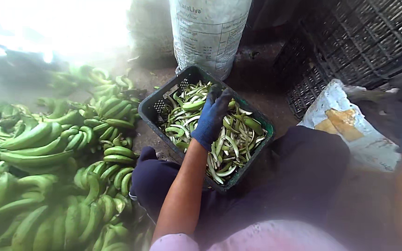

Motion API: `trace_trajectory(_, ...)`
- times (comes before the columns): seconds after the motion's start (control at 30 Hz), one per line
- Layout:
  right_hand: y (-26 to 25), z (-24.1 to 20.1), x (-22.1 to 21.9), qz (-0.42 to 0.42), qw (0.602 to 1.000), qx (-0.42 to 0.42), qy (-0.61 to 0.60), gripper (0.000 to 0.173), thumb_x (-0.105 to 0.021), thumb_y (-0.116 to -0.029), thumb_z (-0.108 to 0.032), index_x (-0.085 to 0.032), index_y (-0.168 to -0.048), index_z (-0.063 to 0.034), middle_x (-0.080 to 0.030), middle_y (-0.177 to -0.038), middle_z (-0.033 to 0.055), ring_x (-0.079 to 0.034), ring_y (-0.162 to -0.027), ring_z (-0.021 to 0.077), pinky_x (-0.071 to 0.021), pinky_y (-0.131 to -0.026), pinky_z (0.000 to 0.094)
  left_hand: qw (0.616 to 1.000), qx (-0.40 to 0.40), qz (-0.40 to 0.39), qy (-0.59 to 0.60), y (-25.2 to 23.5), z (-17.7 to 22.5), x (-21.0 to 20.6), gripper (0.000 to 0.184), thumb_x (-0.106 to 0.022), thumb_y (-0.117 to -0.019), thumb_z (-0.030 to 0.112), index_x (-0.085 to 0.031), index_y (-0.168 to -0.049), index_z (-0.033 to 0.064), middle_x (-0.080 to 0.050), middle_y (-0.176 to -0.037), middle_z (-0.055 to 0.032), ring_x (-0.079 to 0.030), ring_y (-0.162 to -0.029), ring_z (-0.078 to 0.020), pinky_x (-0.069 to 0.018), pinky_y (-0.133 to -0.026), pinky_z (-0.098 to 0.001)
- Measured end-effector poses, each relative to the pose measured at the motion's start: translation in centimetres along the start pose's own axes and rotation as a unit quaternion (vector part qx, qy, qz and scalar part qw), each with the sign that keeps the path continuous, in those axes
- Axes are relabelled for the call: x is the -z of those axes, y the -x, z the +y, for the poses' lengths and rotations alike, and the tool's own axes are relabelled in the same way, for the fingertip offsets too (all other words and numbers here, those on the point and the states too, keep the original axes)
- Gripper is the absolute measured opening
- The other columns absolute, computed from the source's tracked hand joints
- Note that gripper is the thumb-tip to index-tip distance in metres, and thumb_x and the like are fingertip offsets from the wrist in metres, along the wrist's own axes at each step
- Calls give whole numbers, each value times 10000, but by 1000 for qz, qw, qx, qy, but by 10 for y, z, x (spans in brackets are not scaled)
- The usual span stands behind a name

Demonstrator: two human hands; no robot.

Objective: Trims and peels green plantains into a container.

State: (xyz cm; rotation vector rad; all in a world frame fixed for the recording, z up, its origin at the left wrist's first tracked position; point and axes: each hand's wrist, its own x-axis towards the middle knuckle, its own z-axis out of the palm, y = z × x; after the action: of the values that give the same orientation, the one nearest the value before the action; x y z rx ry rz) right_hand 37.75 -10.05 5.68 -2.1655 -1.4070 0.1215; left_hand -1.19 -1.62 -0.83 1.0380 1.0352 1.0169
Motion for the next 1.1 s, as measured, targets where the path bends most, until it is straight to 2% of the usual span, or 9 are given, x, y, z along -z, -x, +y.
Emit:
trace_trajectory(0.13, 3, -30, -124, -322, 935, 142, 38, 376, -710, -951, -167, -637, -1307, -71, -680, -1173, 200, -655, -1091, 360, -514, -960, 605, 999, -16, 35, -3, -3, 0, 2, 628, -518, -1041, 423, -324, -1571, 148, -512, -1459, -108, -578, -1217, -186, -542, -945, -383)
trace_trajectory(0.23, 10, -40, -226, -452, 849, 197, 187, 313, -770, -884, -357, -744, -1144, -184, -684, -1214, 104, -650, -1121, 316, -521, -939, 606, 998, -34, 54, 0, 0, 6, 8, 614, -509, -1041, 408, -328, -1567, 145, -504, -1467, -109, -574, -1201, -170, -526, -942, -357)
trace_trajectory(0.3, 18, -49, -252, -477, 835, 145, 232, 340, -759, -892, -359, -729, -1152, -143, -606, -1324, 168, -624, -1156, 372, -518, -934, 630, 997, -38, 64, -14, 5, 11, 17, 613, -494, -1051, 395, -322, -1577, 132, -491, -1495, -121, -558, -1261, -182, -512, -1002, -369)
trace_trajectory(0.43, 13, -53, -244, -453, 869, 124, 154, 273, -726, -939, -318, -735, -1106, -103, -690, -1162, 167, -664, -1067, 369, -523, -902, 643, 996, -28, 77, -36, 9, 12, 34, 638, -507, -1041, 431, -320, -1585, 155, -480, -1516, -121, -535, -1308, -211, -497, -1033, -423)
trace_trajectory(0.53, -1, -75, -204, -468, 878, 53, -88, 237, -657, -998, -216, -696, -1225, -161, -720, -1054, 83, -689, -893, 206, -579, -810, 461, 996, -30, 61, -64, 8, 6, 43, 678, -515, -1024, 424, -286, -1601, 151, -443, -1554, -122, -480, -1382, -221, -445, -1103, -460)
trace_trajectory(0.6, -11, -86, -195, -481, 864, 46, -140, 292, -676, -970, -197, -684, -1262, -204, -728, -1089, 46, -705, -925, 167, -600, -828, 414, 994, -25, 58, -86, 7, 3, 44, 668, -522, -1027, 414, -295, -1601, 158, -454, -1553, -116, -478, -1386, -224, -427, -1112, -475)
trace_trajectory(0.77, -13, -45, -251, -563, 784, 244, 95, 160, -757, -895, -225, -722, -1013, -123, -697, -936, 79, -666, -919, 253, -544, -821, 526, 988, -35, 60, -136, 8, 8, 41, 666, -483, -1033, 458, -294, -1612, 188, -358, -1634, -54, -421, -1444, -198, -390, -1151, -490)
trace_trajectory(0.87, 8, -44, -261, -559, 772, 208, 221, 306, -715, -935, -389, -733, -1141, -164, -694, -1183, 116, -643, -1135, 319, -492, -976, 605, 986, -43, 67, -148, 11, 10, 44, 670, -478, -1040, 463, -285, -1617, 182, -386, -1617, -69, -445, -1425, -207, -399, -1142, -485)
trace_trajectory(1.1, 15, -55, -253, -530, 791, 219, 212, 355, -744, -904, -400, -724, -1182, -180, -677, -1236, 99, -634, -1163, 301, -502, -979, 583, 967, -7, 45, -249, -1, -7, 43, 573, -470, -1068, 411, -360, -1590, 201, -488, -1532, -129, -536, -1334, -284, -438, -1085, -534)
